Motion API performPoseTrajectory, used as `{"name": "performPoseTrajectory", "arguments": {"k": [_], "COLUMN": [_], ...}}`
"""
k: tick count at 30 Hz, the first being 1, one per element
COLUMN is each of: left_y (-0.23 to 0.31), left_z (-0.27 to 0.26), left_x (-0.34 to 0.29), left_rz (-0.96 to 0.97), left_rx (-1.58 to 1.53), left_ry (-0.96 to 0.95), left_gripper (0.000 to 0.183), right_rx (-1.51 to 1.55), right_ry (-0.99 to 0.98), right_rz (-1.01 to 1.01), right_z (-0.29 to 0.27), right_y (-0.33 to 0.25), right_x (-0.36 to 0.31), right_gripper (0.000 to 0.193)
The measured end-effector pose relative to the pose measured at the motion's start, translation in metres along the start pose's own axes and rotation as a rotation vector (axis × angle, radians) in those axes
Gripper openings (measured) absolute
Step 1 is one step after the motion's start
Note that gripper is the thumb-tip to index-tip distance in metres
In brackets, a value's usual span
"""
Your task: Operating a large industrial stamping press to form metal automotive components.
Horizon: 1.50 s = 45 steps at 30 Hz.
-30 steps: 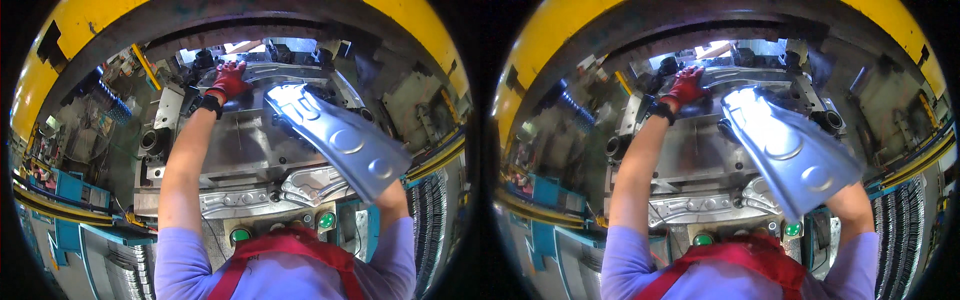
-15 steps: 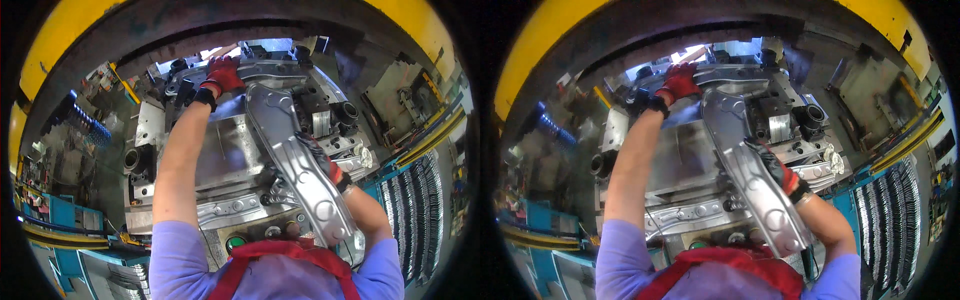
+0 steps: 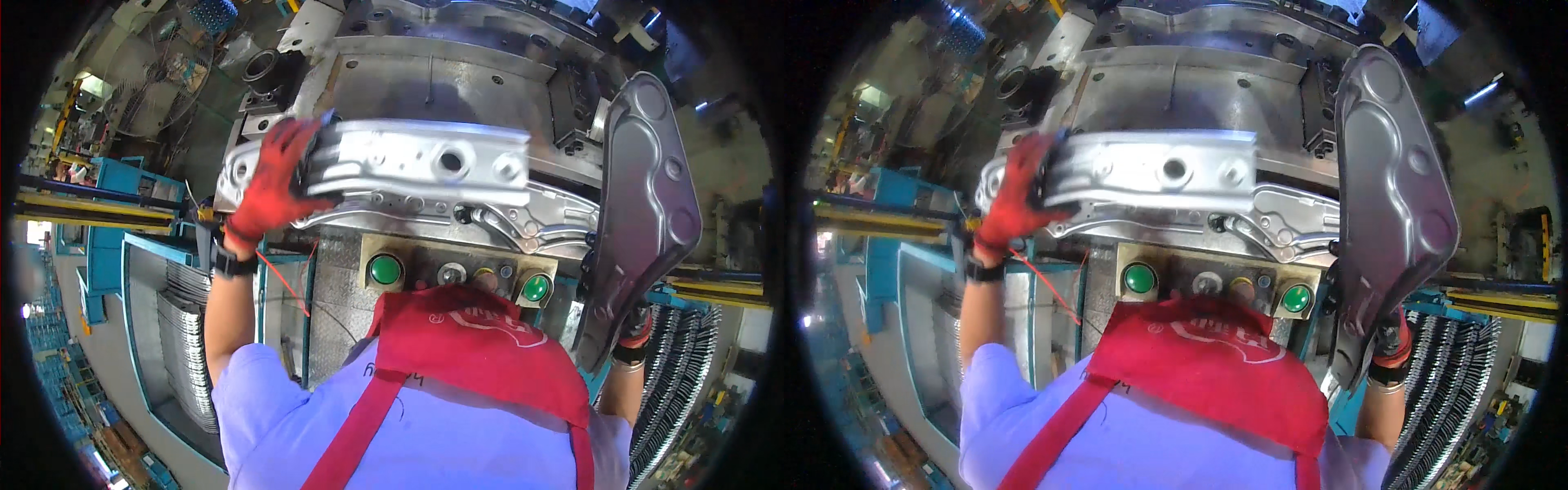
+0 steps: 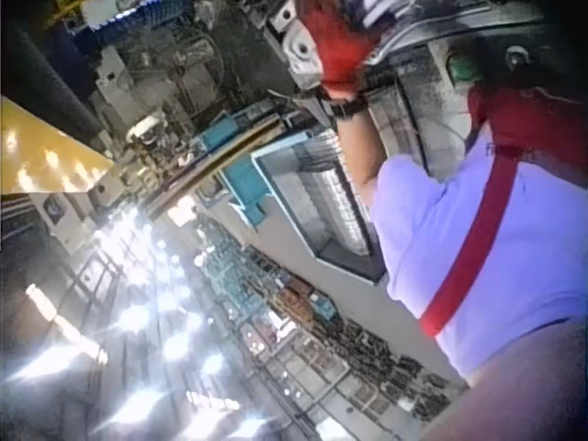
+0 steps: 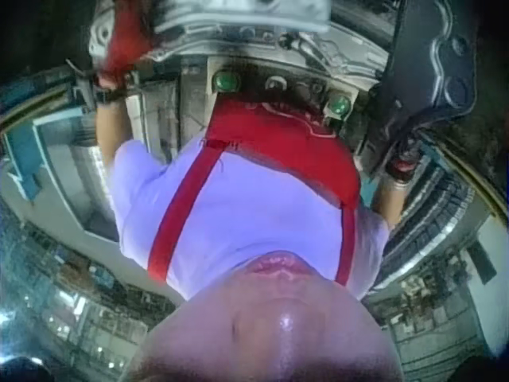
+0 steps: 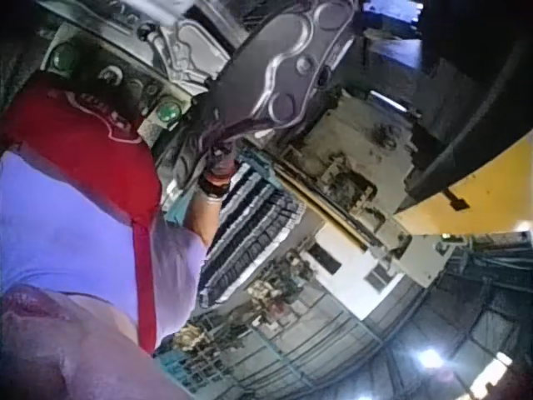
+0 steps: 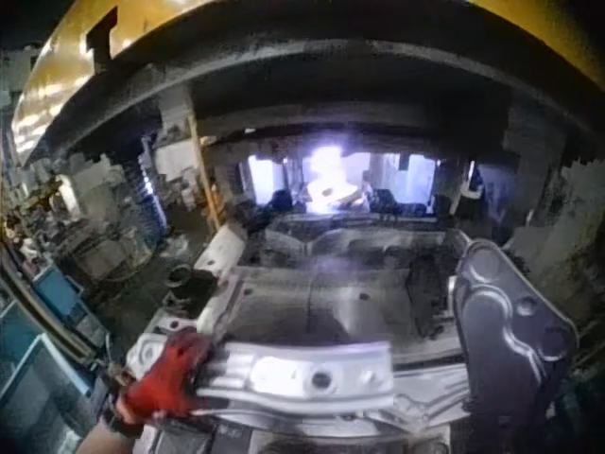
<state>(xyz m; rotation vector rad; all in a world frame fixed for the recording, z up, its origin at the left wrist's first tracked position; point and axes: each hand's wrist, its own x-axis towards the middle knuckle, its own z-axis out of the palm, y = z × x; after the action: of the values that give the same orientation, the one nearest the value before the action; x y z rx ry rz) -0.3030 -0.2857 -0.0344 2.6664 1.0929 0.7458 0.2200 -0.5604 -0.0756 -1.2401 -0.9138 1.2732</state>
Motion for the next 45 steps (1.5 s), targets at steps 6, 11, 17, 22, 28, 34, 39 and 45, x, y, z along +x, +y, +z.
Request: {"name": "performPoseTrajectory", "arguments": {"k": [6,11,17,22,28,34,39,45], "left_y": [-0.027,-0.058,-0.076,-0.060,-0.050,-0.042,-0.032,-0.029], "left_z": [0.074,0.130,0.151,0.141,0.138,0.144,0.140,0.141], "left_x": [-0.067,-0.064,-0.060,-0.065,-0.073,-0.092,-0.094,-0.095], "left_rz": [-0.176,-0.134,-0.092,-0.111,-0.128,-0.228,-0.276,-0.339], "left_rx": [0.085,0.113,0.202,0.167,0.096,0.040,-0.003,0.040], "left_ry": [-0.199,-0.308,-0.439,-0.269,-0.059,0.062,0.107,0.219], "left_gripper": [0.092,0.092,0.084,0.080,0.070,0.063,0.061,0.056], "right_rx": [-0.328,-0.761,-1.470,-1.750,-1.902,-1.720,-1.731,-1.765], "right_ry": [0.067,-0.113,0.177,0.204,0.012,-0.331,-0.340,-0.221], "right_rz": [0.153,-0.324,-0.660,-0.729,-0.554,-0.415,-0.434,-0.462], "right_z": [0.043,0.094,0.156,0.201,0.204,0.188,0.170,0.181], "right_y": [-0.048,-0.087,-0.124,-0.148,-0.157,-0.151,-0.128,-0.123], "right_x": [0.047,0.119,0.203,0.295,0.404,0.472,0.507,0.497], "right_gripper": [0.080,0.097,0.102,0.099,0.104,0.103,0.102,0.097]}}
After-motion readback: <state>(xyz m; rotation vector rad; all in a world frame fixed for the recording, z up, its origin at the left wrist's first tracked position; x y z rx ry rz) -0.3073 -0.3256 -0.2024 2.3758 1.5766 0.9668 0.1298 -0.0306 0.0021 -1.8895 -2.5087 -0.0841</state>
